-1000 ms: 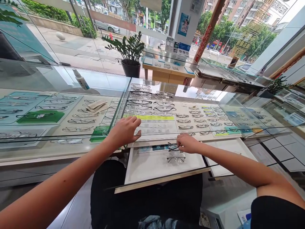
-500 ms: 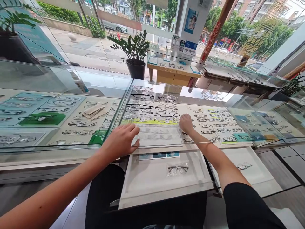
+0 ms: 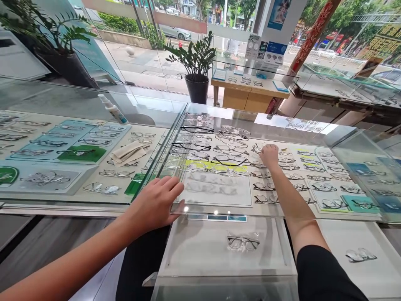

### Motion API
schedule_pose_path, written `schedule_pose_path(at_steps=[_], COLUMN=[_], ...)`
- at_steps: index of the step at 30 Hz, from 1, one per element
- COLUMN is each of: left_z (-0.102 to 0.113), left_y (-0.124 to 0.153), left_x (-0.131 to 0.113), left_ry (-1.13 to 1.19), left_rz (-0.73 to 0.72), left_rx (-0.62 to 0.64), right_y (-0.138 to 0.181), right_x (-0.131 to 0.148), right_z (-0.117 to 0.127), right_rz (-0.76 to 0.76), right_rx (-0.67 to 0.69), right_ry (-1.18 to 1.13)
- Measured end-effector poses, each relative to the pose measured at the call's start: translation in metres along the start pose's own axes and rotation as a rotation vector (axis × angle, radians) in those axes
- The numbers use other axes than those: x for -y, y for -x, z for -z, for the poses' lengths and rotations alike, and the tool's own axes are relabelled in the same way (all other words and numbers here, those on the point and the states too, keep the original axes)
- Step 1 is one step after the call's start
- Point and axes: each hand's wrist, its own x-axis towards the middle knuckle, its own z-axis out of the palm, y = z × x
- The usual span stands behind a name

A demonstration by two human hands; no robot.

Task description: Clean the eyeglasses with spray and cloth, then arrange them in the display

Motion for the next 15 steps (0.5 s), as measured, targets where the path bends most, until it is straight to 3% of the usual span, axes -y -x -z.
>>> schedule_pose_path(at_steps=[15], left_z=[0.003], left_y=[0.010], left_x=[0.003], left_ry=[0.001], left_rz=[0.012], left_rx=[0.046], right_y=[-0.002], right_x=[-0.009], right_z=[-0.025], right_rz=[0.073], right_rx=[0.259], right_ry=[0.018])
